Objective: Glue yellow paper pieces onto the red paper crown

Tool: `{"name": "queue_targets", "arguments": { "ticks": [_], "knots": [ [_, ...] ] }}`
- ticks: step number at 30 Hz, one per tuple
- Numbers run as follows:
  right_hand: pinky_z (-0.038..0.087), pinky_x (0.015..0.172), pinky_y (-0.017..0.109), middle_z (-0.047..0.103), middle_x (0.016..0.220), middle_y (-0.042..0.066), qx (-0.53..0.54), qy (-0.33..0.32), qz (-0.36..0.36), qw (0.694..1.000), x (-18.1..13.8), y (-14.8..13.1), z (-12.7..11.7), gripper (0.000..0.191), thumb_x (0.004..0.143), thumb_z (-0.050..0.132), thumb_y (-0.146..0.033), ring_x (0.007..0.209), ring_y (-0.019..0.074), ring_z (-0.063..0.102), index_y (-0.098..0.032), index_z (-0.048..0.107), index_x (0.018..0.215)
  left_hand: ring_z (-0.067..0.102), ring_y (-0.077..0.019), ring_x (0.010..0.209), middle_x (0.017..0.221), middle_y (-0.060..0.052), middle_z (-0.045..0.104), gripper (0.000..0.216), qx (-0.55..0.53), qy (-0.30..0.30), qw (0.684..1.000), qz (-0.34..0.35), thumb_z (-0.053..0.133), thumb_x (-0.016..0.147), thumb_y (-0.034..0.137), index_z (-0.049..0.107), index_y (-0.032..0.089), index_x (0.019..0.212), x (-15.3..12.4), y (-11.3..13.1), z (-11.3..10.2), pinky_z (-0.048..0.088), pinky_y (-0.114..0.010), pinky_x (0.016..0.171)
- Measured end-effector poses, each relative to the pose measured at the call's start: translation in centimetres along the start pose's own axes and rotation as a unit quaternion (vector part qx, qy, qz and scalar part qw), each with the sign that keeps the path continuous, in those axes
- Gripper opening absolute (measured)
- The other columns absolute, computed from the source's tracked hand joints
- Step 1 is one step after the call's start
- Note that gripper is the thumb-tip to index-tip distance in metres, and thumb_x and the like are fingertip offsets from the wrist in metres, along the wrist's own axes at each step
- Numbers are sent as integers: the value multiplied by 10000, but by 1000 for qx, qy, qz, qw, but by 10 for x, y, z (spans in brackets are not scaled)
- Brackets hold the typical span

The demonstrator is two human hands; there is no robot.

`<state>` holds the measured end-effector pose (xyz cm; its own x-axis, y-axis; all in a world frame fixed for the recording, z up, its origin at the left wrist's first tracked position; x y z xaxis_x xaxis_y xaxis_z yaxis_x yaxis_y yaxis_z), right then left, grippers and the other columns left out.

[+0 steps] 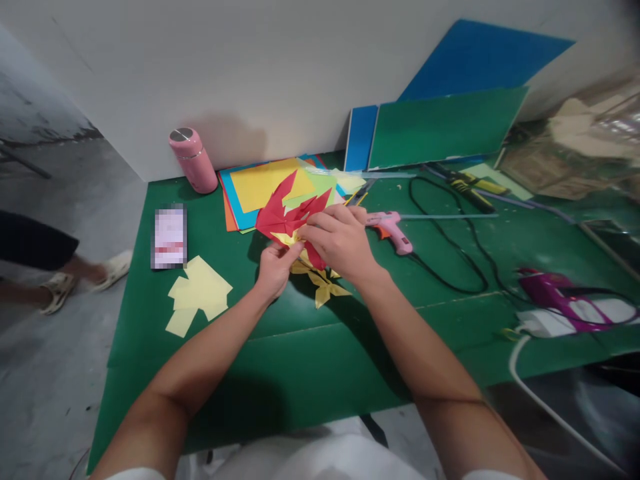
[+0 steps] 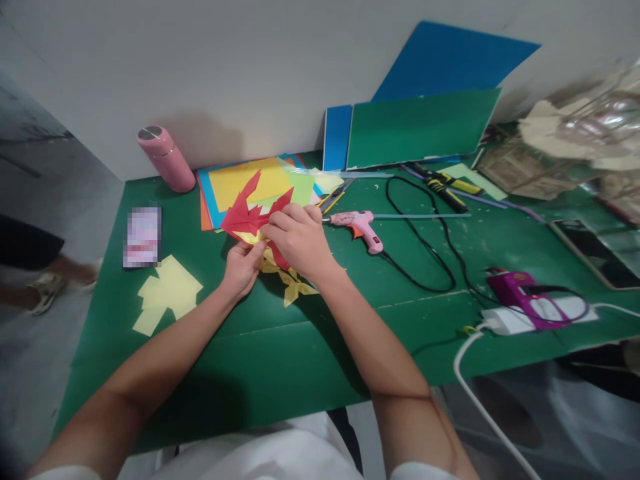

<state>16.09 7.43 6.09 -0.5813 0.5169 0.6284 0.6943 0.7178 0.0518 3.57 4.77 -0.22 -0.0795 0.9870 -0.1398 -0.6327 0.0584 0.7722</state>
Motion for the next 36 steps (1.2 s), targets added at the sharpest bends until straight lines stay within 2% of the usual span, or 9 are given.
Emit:
{"name": "queue_targets", "arguments": {
  "ticks": [9,14,17,24,30,36],
  "knots": [
    [296,758,379,719,904,16,18,-13,4,1000,1,2,-7,231,974,530,-266,900,201,470,-249,739,876,667,-121,698,773,-2,748,477,-19,14,1000,-15,942,440,413,738,181,803,0,2,4,541,-271,744],
    [303,768,377,723,916,6,19,-26,-3,999,2,-3,-10,270,988,500,-251,891,197,478,-268,749,885,642,-95,656,689,29,712,456,-21,6,1000,-19,939,454,418,731,186,786,2,2,3,508,-236,715],
    [302,766,380,733,937,1,20,-22,-4,1000,3,-6,-9,279,991,488,-251,890,199,481,-270,750,898,648,-85,672,746,25,736,456,-31,-2,999,-13,941,457,406,743,196,811,2,3,3,502,-223,720],
    [313,793,395,731,1001,17,29,-30,30,999,4,-2,-11,278,982,480,-223,917,217,480,-268,750,934,687,-121,728,817,-3,765,461,-40,-1,999,-19,959,429,351,740,180,796,0,4,4,540,-272,787],
    [315,812,399,726,1005,14,19,-30,38,999,4,0,-11,246,971,524,-288,926,220,475,-277,747,870,684,-131,691,781,-12,761,476,-8,0,1000,-17,949,446,399,738,175,810,-1,5,2,553,-282,758],
    [320,827,396,737,1003,-10,21,-20,43,999,3,3,-13,227,967,545,-299,937,216,492,-284,743,855,717,-169,772,857,-38,775,472,14,-16,1000,-2,931,496,400,745,183,872,0,4,-1,560,-316,799]
  ]
}}
Point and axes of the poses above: each hand's wrist, its own x-axis towards the middle knuckle, its own z-axis out of the palm, y = z × x, the point moved 2 cm from there along x, towards the middle knuckle
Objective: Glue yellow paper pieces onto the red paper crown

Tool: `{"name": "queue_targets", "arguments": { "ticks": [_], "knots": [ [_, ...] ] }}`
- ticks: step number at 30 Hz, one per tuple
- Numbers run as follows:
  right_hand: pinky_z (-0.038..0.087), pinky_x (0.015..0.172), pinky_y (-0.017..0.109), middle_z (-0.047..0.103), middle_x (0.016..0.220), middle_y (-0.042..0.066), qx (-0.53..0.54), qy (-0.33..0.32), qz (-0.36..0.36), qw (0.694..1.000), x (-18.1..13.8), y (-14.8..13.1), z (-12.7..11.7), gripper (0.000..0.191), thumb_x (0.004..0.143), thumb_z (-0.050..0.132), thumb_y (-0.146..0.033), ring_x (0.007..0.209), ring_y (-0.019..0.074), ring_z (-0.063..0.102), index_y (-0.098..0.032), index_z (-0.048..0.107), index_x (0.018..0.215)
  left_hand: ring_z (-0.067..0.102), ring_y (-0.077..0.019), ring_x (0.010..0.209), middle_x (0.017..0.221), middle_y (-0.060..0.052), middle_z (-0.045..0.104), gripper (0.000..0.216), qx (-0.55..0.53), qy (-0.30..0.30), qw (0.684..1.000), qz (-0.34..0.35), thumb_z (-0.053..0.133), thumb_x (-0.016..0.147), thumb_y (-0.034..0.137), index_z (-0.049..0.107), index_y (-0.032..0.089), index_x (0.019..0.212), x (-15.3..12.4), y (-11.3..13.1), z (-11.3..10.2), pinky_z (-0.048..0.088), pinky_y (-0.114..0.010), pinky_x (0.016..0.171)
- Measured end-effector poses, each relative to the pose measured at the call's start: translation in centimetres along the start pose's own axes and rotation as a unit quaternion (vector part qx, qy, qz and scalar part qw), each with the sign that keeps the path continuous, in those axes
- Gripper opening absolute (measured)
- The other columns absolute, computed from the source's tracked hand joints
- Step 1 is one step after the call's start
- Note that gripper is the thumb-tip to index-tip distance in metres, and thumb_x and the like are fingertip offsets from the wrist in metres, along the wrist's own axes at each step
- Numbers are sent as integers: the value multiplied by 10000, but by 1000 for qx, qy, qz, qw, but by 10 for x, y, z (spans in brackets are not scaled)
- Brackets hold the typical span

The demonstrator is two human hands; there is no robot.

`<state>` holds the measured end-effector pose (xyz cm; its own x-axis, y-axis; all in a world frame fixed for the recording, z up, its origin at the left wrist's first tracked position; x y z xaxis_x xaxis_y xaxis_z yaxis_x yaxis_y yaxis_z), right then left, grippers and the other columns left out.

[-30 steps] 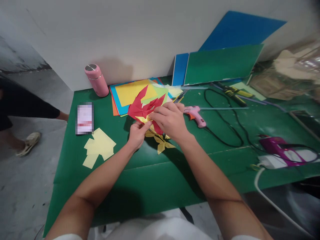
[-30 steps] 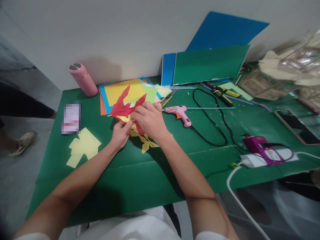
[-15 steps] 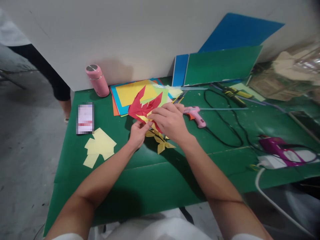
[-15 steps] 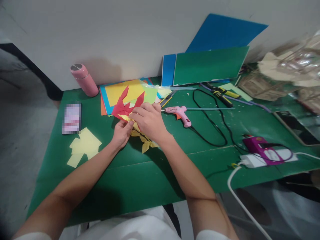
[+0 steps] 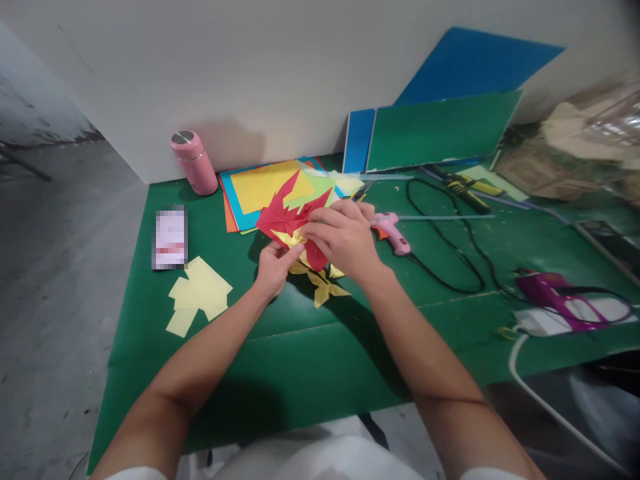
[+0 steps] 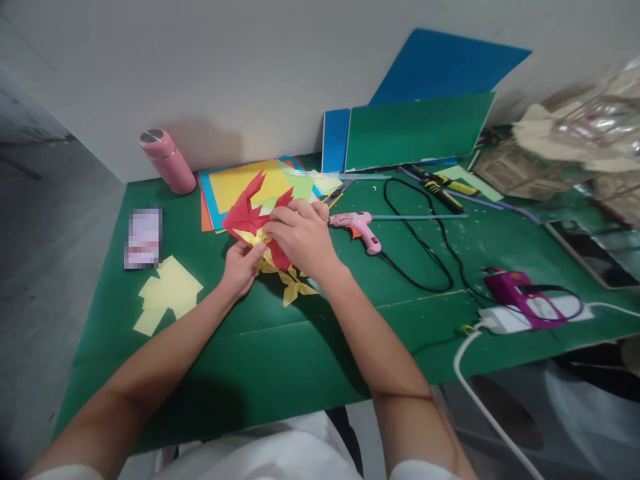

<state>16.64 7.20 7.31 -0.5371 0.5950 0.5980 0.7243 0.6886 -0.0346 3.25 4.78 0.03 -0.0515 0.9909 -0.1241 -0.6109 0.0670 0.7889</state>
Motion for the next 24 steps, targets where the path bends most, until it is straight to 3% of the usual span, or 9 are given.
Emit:
{"name": "queue_targets", "arguments": {
  "ticks": [12,16,21,24],
  "knots": [
    [341,818,390,728,1019,13,-29,2,29,999,0,4,0,216,980,514,-277,963,221,505,-271,725,933,703,-135,724,801,-5,760,459,-15,15,1000,-2,945,463,383,718,183,808,0,0,0,554,-291,791],
    [364,834,389,709,1064,51,-21,0,60,998,3,8,-8,243,983,486,-317,988,238,523,-248,694,1089,706,-114,776,841,18,751,461,-64,30,997,10,924,525,421,682,213,858,5,2,-2,552,-238,761],
    [395,899,450,632,1268,98,13,-49,103,993,2,19,-18,360,961,490,-389,1117,298,543,-256,582,1283,705,-127,906,909,29,736,488,-88,52,994,32,879,583,520,645,259,923,14,5,-11,560,-230,787],
    [402,1003,511,503,1446,134,87,-106,70,988,1,22,-15,623,891,604,-472,1299,339,472,-258,411,1443,691,-165,1005,1041,-11,730,532,-89,45,994,38,826,623,596,642,260,992,15,6,-13,561,-269,831]
  ]
}}
Point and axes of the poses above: each hand's wrist, its own x-axis towards the middle knuckle, its own z-axis out of the palm, y = z × x, the point moved 2 cm from there along x, towards the middle knuckle
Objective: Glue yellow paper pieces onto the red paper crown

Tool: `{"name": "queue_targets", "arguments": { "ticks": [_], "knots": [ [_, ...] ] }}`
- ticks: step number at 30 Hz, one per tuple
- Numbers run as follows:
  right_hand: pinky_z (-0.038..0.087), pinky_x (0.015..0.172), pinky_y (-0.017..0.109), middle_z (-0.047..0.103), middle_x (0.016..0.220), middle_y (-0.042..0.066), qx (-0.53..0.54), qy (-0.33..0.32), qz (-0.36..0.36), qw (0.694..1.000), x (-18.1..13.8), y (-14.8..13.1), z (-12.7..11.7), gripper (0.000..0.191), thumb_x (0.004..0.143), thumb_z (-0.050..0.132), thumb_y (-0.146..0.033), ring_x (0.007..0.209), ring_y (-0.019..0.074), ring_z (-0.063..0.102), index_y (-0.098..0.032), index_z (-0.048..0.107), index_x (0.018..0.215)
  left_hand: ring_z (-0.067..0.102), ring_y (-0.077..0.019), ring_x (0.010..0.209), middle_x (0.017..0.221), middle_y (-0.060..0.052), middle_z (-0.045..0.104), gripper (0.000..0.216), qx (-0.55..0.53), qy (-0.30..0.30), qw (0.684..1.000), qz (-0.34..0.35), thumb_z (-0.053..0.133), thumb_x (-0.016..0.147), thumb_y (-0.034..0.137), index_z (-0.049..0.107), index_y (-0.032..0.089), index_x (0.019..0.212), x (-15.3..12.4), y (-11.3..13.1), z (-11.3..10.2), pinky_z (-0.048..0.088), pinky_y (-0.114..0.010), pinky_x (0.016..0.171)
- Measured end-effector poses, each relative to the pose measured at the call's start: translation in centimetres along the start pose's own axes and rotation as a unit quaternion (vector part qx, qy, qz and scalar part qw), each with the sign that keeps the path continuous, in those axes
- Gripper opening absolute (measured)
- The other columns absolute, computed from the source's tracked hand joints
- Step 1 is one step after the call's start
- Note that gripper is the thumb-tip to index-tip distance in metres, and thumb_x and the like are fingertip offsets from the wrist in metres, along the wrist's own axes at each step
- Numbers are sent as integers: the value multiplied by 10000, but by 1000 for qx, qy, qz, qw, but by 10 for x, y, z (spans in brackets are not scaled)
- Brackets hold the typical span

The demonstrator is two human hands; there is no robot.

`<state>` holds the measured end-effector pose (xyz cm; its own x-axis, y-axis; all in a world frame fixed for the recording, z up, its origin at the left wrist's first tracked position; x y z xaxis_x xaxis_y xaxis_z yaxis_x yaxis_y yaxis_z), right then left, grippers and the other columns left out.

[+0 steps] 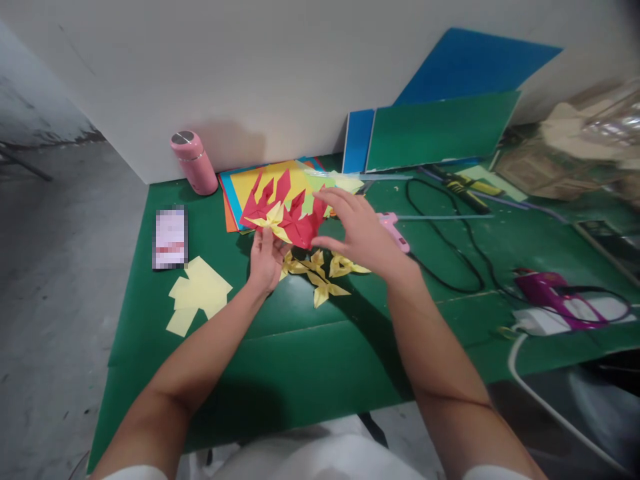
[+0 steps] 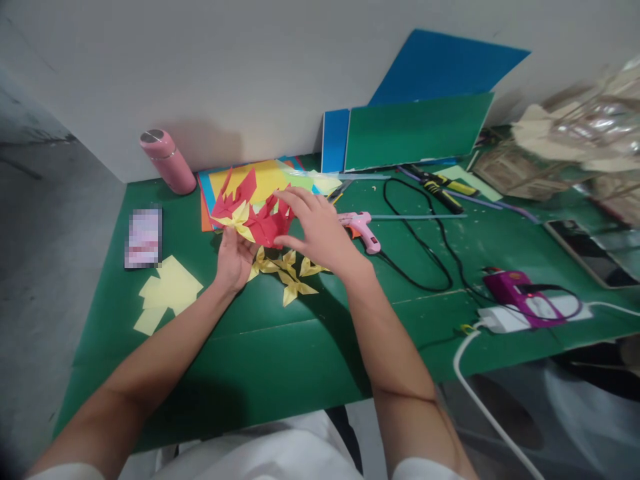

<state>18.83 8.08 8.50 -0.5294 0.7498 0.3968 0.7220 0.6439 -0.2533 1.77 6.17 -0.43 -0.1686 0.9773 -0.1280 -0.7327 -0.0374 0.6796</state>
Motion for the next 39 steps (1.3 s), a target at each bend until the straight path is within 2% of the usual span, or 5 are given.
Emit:
{"name": "queue_targets", "arguments": {
  "ticks": [6,14,21,28,39],
  "knots": [
    [385,1101,561,443,1496,143,77,-10,-20,997,2,-4,14,800,798,736,-287,1395,328,413,-283,331,1488,654,-194,1110,1228,-36,677,699,34,-50,998,20,946,488,403,630,282,1099,-8,-1,10,519,-313,951],
    [408,1110,510,482,1484,109,151,-9,-74,986,4,-13,16,594,898,529,-171,1393,257,431,-261,362,1461,698,-186,971,865,-33,760,402,60,-24,998,-11,910,549,384,689,185,820,-4,-12,4,507,-334,947],
    [499,802,411,685,915,90,50,219,201,953,-30,53,0,249,878,404,-187,876,243,643,-209,642,947,723,-172,900,876,-13,759,414,49,13,999,-3,902,587,334,675,186,899,-2,-3,2,539,-378,956],
    [443,813,458,653,907,184,-89,123,450,880,-102,126,9,411,841,512,-496,895,319,588,-152,627,1034,722,-136,782,803,26,724,401,43,38,998,4,890,618,309,639,199,911,1,-4,0,561,-351,903],
    [441,692,403,649,858,156,-88,-9,428,899,-105,136,20,368,770,516,-345,750,276,565,-140,664,1038,682,-97,705,742,58,696,534,57,50,997,31,930,523,290,632,212,960,1,-5,1,569,-317,854]
  ]
}}
Point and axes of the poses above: each hand's wrist, its own x-axis towards the middle knuckle, its own z-axis out of the palm, y = z × x, the point moved 2 cm from there along x, towards the middle knuckle
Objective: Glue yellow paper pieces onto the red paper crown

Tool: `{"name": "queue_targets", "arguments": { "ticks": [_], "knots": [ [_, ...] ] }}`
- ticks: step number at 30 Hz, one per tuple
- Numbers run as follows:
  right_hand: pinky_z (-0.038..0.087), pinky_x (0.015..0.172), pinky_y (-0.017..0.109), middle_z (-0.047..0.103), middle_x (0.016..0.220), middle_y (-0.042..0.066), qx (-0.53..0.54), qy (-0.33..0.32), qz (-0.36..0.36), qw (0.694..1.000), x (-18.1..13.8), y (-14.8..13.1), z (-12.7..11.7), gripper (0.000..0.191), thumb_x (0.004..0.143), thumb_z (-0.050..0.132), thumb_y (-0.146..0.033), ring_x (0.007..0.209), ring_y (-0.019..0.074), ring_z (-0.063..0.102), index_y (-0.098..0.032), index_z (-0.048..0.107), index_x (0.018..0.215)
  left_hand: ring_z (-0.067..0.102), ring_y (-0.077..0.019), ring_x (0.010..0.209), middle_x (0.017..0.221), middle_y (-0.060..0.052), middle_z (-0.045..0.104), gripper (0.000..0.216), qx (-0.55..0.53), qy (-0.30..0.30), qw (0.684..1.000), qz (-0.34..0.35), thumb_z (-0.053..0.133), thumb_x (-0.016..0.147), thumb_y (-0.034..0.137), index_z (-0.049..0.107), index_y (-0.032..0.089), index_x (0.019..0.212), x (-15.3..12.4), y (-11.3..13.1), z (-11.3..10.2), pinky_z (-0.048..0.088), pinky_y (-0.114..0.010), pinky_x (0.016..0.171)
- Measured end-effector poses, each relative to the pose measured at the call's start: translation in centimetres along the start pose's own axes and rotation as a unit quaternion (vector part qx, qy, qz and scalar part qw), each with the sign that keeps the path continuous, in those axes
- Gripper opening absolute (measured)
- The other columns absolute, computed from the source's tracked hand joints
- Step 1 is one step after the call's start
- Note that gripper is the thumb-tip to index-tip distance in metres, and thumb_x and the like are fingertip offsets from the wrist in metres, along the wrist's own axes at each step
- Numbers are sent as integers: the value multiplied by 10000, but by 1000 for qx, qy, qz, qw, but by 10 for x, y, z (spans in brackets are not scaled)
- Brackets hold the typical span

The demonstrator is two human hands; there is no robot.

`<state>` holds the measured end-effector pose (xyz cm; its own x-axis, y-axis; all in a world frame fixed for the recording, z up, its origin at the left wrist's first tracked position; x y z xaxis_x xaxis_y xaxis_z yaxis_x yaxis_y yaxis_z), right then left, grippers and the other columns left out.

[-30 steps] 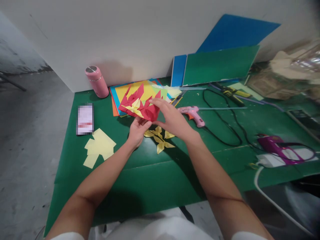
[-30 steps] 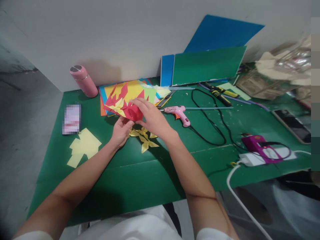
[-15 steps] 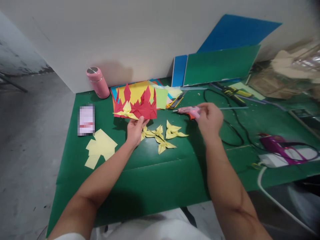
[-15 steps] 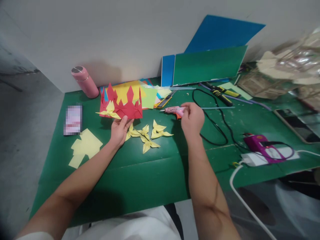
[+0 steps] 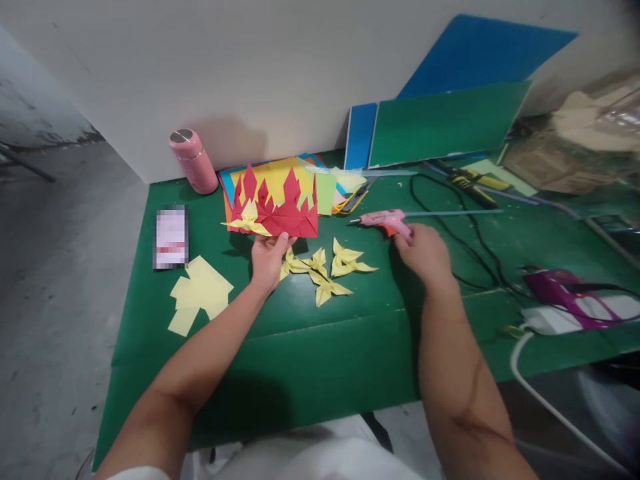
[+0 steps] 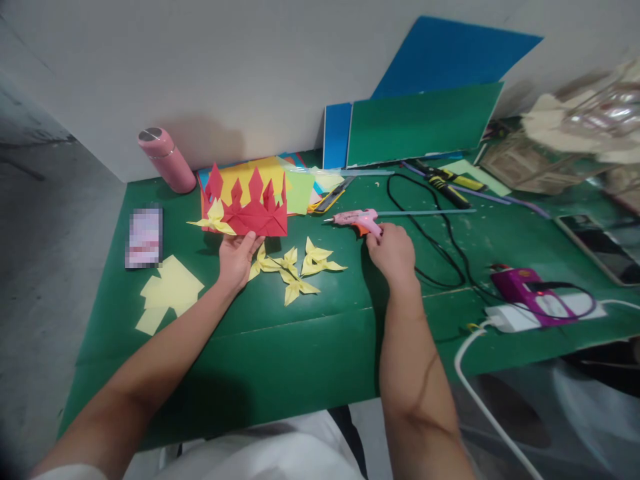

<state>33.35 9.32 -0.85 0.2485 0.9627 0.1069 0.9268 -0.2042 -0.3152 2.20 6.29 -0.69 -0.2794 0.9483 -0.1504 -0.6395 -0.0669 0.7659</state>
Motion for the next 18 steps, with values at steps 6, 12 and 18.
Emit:
{"name": "queue_targets", "arguments": {
  "ticks": [6,12,18],
  "knots": [
    [432,668,392,660,899,94,122,76,70,987,-12,-28,-20,433,757,469,-408,754,269,559,-216,581,1129,691,-107,764,738,61,689,539,11,-6,1000,5,927,539,276,629,215,985,0,-4,0,554,-342,910],
    [399,616,345,598,716,36,150,106,-30,982,-35,-84,-19,545,725,570,-669,667,236,550,-208,572,1017,716,-137,772,767,28,728,589,31,-16,999,10,935,527,280,646,212,1036,-4,-6,2,579,-353,889],
    [417,617,344,649,784,50,142,116,-103,978,-50,-106,-9,430,785,559,-580,711,246,592,-220,576,1020,735,-151,743,789,3,762,506,56,-46,997,4,942,499,298,663,201,909,-7,-6,4,609,-325,829]
  ]
}}
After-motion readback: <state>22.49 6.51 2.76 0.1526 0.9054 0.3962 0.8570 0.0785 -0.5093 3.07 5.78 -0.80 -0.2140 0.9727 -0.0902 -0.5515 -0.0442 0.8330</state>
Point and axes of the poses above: each hand's wrist, its own x-axis towards the middle knuckle, its own z-axis out of the palm, y = z × x, the point moved 2 cm from there along x, towards the middle knuckle
